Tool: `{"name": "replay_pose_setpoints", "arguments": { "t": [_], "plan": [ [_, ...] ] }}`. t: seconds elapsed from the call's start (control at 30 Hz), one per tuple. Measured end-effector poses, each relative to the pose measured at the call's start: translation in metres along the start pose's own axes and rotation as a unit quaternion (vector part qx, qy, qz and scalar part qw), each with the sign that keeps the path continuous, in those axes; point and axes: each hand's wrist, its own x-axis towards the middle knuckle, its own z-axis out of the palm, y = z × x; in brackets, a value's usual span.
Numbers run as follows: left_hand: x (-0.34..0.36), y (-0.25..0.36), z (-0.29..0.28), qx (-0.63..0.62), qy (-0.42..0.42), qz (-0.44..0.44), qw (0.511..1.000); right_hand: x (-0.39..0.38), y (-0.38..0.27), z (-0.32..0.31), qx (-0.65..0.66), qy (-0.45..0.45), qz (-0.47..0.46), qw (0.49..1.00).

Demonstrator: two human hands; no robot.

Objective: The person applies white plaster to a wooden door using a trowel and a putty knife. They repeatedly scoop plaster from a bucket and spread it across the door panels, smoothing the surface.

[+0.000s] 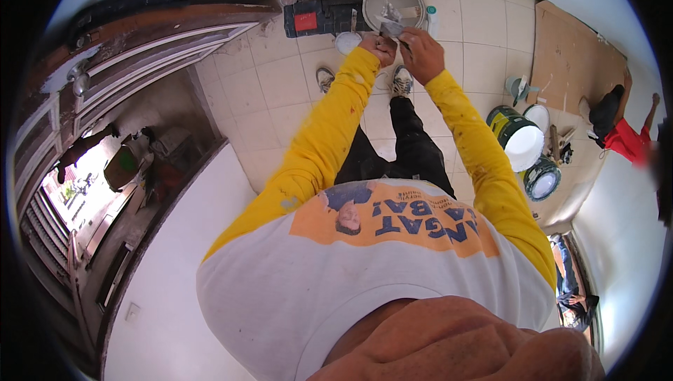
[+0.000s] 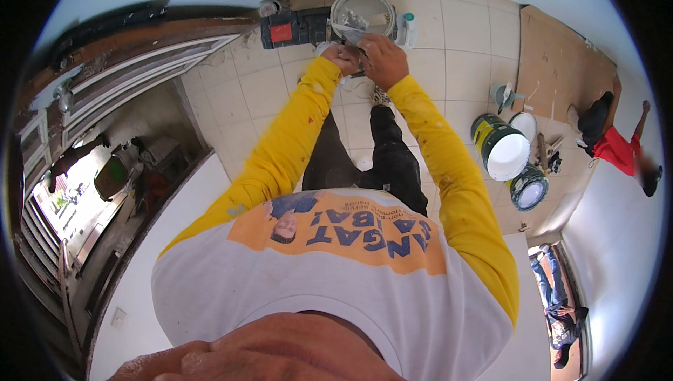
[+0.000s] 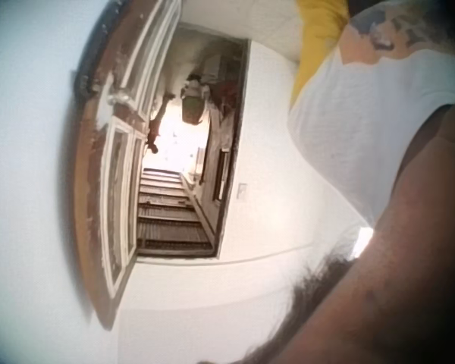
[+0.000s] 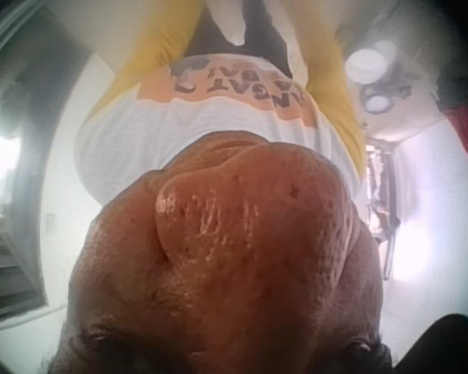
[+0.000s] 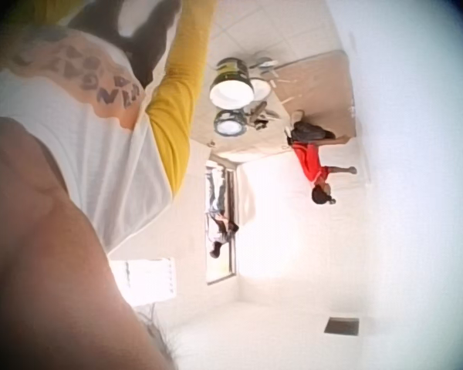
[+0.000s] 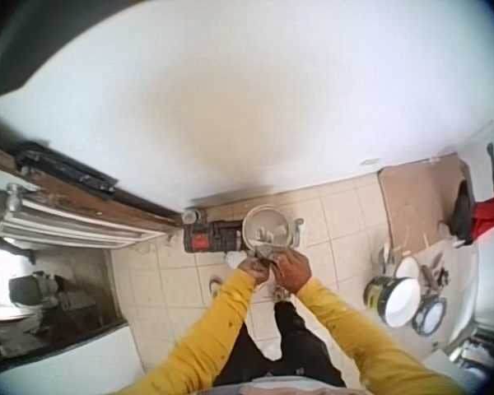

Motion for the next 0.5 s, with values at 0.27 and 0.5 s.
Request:
{"name": "replay_pose_setpoints", "arguments": {
  "t": [0.27, 0.5],
  "plan": [
    [0.008, 0.0, -0.015, 0.029, 0.087, 0.08, 0.993, -0.003, 0.026, 0.055, 0.025, -0.057, 0.201, 0.978],
    [-0.018, 0.021, -0.027, 0.026, 0.035, 0.028, 0.999, 0.029, 0.095, 0.033, 0.012, -0.096, 0.381, 0.92]
  ]
}}
